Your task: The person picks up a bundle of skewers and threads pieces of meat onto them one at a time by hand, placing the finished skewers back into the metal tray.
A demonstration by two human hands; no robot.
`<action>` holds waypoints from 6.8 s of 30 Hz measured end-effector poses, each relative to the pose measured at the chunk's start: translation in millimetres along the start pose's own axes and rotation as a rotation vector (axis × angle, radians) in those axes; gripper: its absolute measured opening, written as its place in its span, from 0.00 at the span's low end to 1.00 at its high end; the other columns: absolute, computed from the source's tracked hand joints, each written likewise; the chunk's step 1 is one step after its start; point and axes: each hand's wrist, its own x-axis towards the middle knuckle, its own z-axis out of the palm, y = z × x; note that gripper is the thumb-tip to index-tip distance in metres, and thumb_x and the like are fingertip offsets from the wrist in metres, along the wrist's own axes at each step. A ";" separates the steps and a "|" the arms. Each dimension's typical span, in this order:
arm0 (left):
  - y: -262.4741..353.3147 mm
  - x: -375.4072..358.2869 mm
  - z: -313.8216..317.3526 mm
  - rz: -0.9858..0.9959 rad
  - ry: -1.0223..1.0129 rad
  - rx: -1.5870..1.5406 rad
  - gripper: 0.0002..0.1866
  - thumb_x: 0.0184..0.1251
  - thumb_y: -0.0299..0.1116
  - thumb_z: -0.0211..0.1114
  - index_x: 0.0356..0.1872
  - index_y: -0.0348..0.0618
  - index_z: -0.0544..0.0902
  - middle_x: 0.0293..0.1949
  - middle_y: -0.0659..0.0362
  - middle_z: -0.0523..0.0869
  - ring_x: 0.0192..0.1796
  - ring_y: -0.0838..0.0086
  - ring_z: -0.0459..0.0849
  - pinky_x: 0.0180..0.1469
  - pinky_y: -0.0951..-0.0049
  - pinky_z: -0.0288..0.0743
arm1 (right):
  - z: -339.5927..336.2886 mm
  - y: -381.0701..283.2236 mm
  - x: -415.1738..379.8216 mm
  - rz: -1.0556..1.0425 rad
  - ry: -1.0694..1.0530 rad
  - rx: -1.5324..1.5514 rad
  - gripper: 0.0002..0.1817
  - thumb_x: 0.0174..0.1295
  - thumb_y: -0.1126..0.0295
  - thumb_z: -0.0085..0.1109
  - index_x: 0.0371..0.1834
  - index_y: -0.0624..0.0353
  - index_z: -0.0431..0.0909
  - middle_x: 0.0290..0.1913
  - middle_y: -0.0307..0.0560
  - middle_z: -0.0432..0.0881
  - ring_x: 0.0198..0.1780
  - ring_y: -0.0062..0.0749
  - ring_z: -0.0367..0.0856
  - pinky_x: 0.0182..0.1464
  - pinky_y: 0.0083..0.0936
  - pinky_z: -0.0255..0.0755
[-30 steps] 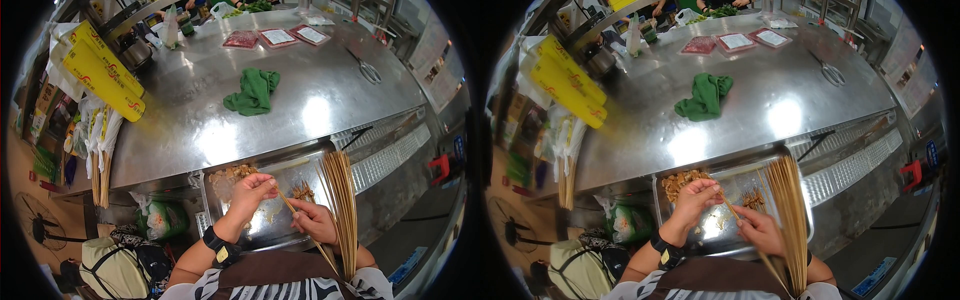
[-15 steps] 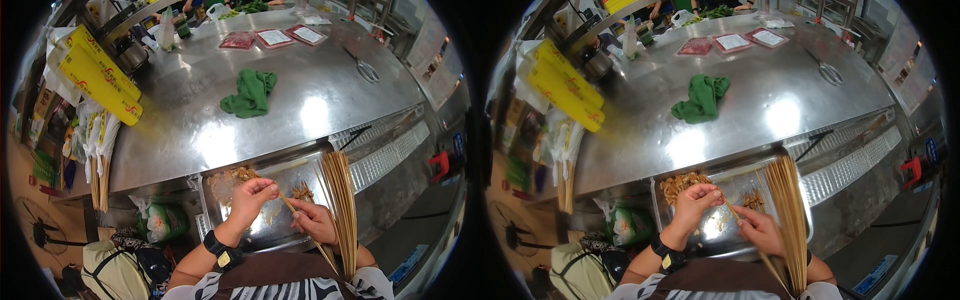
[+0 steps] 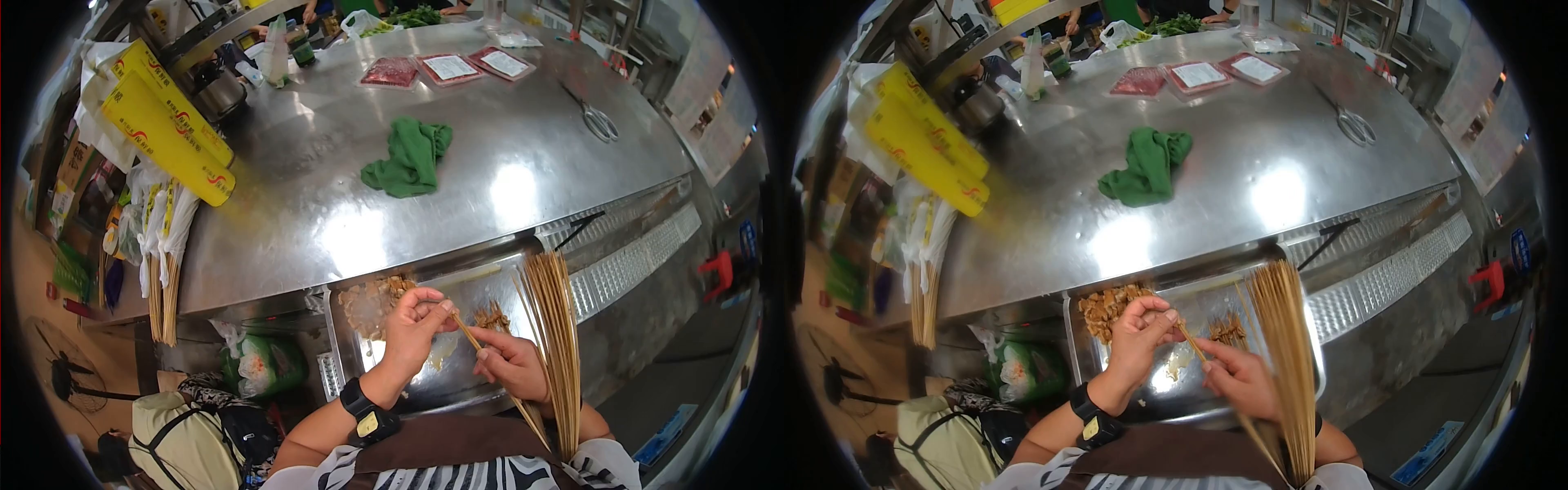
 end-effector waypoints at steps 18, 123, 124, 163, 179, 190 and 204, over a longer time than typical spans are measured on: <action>-7.0 -7.5 1.2 -0.284 -0.008 -0.349 0.07 0.63 0.31 0.60 0.36 0.38 0.78 0.35 0.54 0.83 0.39 0.70 0.81 0.45 0.71 0.75 | 5.3 -1.1 -2.0 -0.043 -0.028 0.101 0.21 0.64 0.77 0.44 0.61 0.68 0.61 0.22 0.37 0.70 0.23 0.17 0.67 0.40 0.24 0.72; 9.3 -20.7 -86.8 0.164 0.040 0.904 0.10 0.58 0.29 0.64 0.38 0.37 0.77 0.33 0.55 0.81 0.35 0.70 0.82 0.37 0.72 0.77 | -0.7 1.0 2.4 -0.054 0.036 -0.188 0.23 0.66 0.73 0.45 0.64 0.65 0.60 0.22 0.39 0.73 0.26 0.19 0.73 0.52 0.31 0.73; 12.7 -19.5 -82.2 0.170 0.028 0.907 0.10 0.58 0.29 0.64 0.38 0.37 0.77 0.33 0.55 0.81 0.35 0.70 0.82 0.37 0.72 0.77 | 0.8 1.3 1.6 -0.031 0.036 -0.155 0.23 0.66 0.73 0.44 0.64 0.65 0.59 0.22 0.39 0.73 0.26 0.19 0.72 0.52 0.31 0.73; -0.8 -5.6 -14.6 0.030 -0.053 0.061 0.11 0.65 0.26 0.57 0.46 0.33 0.77 0.40 0.50 0.83 0.40 0.70 0.83 0.45 0.73 0.79 | 10.5 -0.6 -4.0 0.008 0.012 -0.093 0.22 0.68 0.71 0.39 0.65 0.68 0.57 0.24 0.36 0.66 0.26 0.18 0.65 0.46 0.26 0.71; -6.4 -8.2 -4.1 0.011 -0.031 -0.104 0.10 0.66 0.26 0.56 0.47 0.34 0.76 0.44 0.50 0.81 0.46 0.65 0.82 0.49 0.70 0.77 | 11.2 -5.4 -5.5 -0.005 0.021 -0.048 0.21 0.69 0.71 0.37 0.64 0.68 0.58 0.25 0.36 0.66 0.26 0.18 0.64 0.43 0.26 0.72; -11.3 -11.7 -2.5 0.092 -0.051 -0.049 0.09 0.66 0.24 0.55 0.45 0.34 0.76 0.44 0.51 0.81 0.46 0.66 0.82 0.50 0.70 0.77 | 9.7 -7.8 -5.3 -0.022 0.027 -0.035 0.21 0.69 0.71 0.37 0.64 0.68 0.58 0.25 0.35 0.66 0.26 0.17 0.64 0.43 0.26 0.72; -11.5 -10.1 -0.6 0.074 -0.051 -0.171 0.10 0.68 0.27 0.54 0.46 0.34 0.76 0.40 0.50 0.82 0.42 0.67 0.82 0.46 0.69 0.78 | 7.4 -6.6 -5.0 0.017 -0.006 -0.028 0.22 0.69 0.71 0.37 0.64 0.66 0.59 0.24 0.34 0.66 0.26 0.17 0.63 0.44 0.26 0.71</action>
